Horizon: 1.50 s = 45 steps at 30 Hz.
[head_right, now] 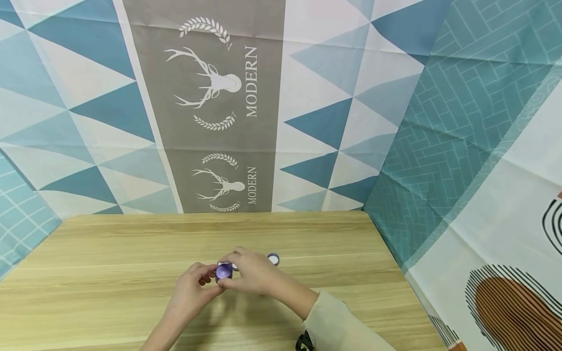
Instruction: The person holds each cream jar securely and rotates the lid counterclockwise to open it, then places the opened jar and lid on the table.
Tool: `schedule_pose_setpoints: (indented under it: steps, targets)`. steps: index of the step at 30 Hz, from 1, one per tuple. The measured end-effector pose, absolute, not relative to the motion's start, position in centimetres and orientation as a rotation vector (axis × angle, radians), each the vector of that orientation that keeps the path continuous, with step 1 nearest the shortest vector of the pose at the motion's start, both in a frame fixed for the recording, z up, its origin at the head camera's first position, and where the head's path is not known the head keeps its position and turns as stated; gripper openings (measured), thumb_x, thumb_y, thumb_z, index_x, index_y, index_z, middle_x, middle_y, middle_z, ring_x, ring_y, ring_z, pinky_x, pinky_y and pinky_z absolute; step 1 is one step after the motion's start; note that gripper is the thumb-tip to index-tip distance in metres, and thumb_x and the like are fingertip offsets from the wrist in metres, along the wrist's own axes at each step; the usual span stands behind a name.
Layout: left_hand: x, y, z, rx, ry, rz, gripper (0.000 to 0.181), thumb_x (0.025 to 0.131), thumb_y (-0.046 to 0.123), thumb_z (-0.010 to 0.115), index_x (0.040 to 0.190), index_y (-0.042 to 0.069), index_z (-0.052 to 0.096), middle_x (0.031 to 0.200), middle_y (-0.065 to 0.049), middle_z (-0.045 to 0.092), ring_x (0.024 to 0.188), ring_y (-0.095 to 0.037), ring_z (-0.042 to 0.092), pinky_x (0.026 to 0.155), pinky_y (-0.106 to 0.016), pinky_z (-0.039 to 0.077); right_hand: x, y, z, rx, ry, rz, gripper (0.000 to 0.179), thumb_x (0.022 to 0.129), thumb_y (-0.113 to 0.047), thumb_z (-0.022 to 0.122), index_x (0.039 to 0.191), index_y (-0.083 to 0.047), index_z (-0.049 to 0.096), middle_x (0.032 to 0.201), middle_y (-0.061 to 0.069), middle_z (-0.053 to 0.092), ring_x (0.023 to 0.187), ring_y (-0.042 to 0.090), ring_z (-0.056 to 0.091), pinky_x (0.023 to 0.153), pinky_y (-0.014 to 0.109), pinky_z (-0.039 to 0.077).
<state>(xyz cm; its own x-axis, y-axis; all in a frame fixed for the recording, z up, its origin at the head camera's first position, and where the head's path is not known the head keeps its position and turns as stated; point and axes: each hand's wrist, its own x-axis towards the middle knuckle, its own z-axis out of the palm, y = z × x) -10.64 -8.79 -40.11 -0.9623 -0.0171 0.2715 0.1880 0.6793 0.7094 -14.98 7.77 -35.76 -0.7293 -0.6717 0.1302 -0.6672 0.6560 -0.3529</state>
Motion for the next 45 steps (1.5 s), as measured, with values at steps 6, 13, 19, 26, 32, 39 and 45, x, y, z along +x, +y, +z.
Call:
schedule_pose_setpoints:
  steps: [6, 13, 19, 26, 32, 39, 45]
  targets:
    - [-10.69, -8.72, -40.10, -0.141, -2.628, -1.149, 0.035, 0.067, 0.018, 0.082, 0.098, 0.008, 0.071, 0.083, 0.001, 0.057, 0.076, -0.009, 0.051, 0.070, -0.024, 0.048, -15.05, 7.70, -35.71, -1.147, 2.860, -0.598, 0.036, 0.084, -0.036, 0.066, 0.116, -0.019, 0.065, 0.101, -0.004, 0.064, 0.088, 0.004, 0.059, 0.074, 0.016, 0.047]
    - [-10.60, -8.78, -40.25, -0.159, -2.613, -1.153, 0.037, 0.065, 0.020, 0.083, 0.098, 0.007, 0.071, 0.083, 0.001, 0.057, 0.076, -0.010, 0.052, 0.069, -0.023, 0.048, -15.20, 7.95, -35.97, -1.236, 2.817, -0.536, 0.042, 0.086, -0.036, 0.063, 0.126, -0.024, 0.059, 0.111, -0.003, 0.061, 0.095, 0.007, 0.059, 0.078, 0.018, 0.047]
    - [-10.52, -8.74, -40.06, -0.141, -2.625, -1.164, 0.037, 0.066, 0.019, 0.083, 0.097, 0.006, 0.070, 0.083, 0.001, 0.056, 0.076, -0.009, 0.051, 0.069, -0.023, 0.047, -15.05, 7.89, -35.89, -1.116, 2.856, -0.605, 0.047, 0.083, -0.046, 0.065, 0.120, -0.018, 0.062, 0.107, -0.003, 0.062, 0.094, 0.009, 0.060, 0.077, 0.020, 0.048]
    - [-10.70, -8.63, -40.21, -0.134, -2.629, -1.165, 0.035, 0.066, 0.020, 0.083, 0.096, 0.007, 0.070, 0.082, 0.003, 0.057, 0.076, -0.008, 0.051, 0.069, -0.023, 0.047, -15.15, 8.00, -35.86, -1.243, 2.828, -0.564, 0.038, 0.083, -0.028, 0.065, 0.121, -0.021, 0.063, 0.107, -0.002, 0.062, 0.084, 0.004, 0.057, 0.070, 0.014, 0.045]
    - [-10.57, -8.61, -40.11, -0.148, -2.614, -1.160, 0.035, 0.066, 0.018, 0.083, 0.096, 0.006, 0.070, 0.082, 0.002, 0.057, 0.076, -0.009, 0.051, 0.068, -0.022, 0.047, -15.16, 8.09, -36.03, -1.257, 2.827, -0.574, 0.046, 0.085, -0.034, 0.064, 0.128, -0.020, 0.057, 0.115, -0.001, 0.060, 0.086, 0.003, 0.055, 0.072, 0.016, 0.046]
    - [-10.53, -8.63, -39.94, -0.145, -2.599, -1.158, 0.034, 0.065, 0.019, 0.083, 0.094, 0.007, 0.070, 0.080, 0.002, 0.056, 0.074, -0.009, 0.050, 0.067, -0.021, 0.047, -15.03, 7.86, -36.10, -1.196, 2.889, -0.648, 0.040, 0.082, -0.036, 0.068, 0.116, -0.016, 0.065, 0.106, -0.002, 0.065, 0.094, 0.009, 0.061, 0.077, 0.016, 0.048]
    - [-10.48, -8.70, -40.08, -0.161, -2.614, -1.148, 0.034, 0.066, 0.018, 0.083, 0.096, 0.006, 0.070, 0.081, 0.001, 0.057, 0.075, -0.009, 0.051, 0.066, -0.022, 0.046, -15.01, 7.86, -36.14, -1.270, 2.860, -0.585, 0.042, 0.083, -0.030, 0.066, 0.123, -0.016, 0.061, 0.113, -0.001, 0.063, 0.074, 0.001, 0.053, 0.064, 0.011, 0.043]
